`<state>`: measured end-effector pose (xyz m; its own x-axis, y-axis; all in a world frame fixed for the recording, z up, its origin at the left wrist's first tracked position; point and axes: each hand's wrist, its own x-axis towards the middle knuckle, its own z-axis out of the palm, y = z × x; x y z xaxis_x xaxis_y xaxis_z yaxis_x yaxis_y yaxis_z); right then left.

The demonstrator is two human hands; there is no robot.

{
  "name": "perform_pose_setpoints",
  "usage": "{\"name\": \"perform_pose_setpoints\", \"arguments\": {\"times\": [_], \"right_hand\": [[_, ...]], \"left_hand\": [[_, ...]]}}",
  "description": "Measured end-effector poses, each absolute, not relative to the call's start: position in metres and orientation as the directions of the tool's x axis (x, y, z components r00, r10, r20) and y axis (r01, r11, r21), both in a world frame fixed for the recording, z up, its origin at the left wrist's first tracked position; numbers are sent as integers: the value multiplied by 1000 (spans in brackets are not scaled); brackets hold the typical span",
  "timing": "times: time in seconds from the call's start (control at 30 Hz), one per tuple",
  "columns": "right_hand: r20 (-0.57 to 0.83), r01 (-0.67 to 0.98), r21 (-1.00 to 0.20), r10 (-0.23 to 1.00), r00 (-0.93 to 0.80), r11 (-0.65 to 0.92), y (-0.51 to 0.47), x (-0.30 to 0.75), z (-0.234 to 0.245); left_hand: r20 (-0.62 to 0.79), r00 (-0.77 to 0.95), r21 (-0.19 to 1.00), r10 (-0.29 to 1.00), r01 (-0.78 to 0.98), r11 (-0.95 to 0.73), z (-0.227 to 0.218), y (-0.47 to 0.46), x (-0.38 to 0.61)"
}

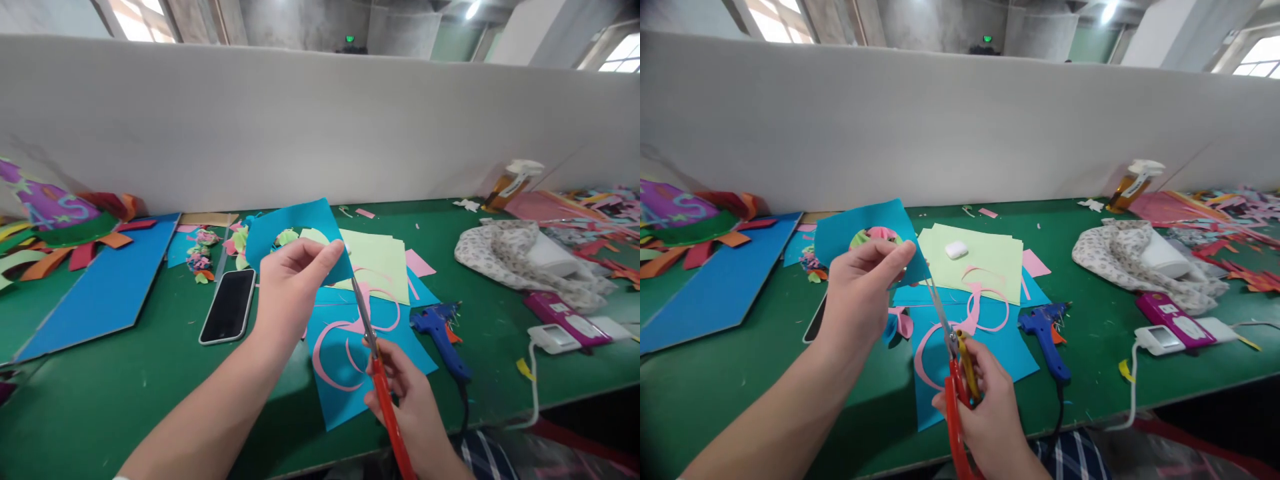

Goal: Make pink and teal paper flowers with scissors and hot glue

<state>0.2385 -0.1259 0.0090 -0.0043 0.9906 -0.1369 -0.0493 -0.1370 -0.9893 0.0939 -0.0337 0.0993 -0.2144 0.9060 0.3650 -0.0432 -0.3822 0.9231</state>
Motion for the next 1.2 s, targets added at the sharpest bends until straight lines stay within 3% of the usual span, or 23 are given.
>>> {"name": "perform_pose_setpoints", "arguments": {"times": [0.3, 0.53, 1.2], "right_hand": [[-215, -131, -968, 977, -5, -214, -126, 237, 19], [-155, -133, -979, 988, -5, -154, -125, 239, 13], [-203, -170, -966, 979, 23, -196, -124, 236, 14]], "left_hand": [[323, -175, 939, 930, -66, -338, 97, -36, 96], [320, -184, 931, 930, -120, -344, 97, -37, 99], [351, -171, 920, 920, -120, -374, 99, -38, 98]]}}
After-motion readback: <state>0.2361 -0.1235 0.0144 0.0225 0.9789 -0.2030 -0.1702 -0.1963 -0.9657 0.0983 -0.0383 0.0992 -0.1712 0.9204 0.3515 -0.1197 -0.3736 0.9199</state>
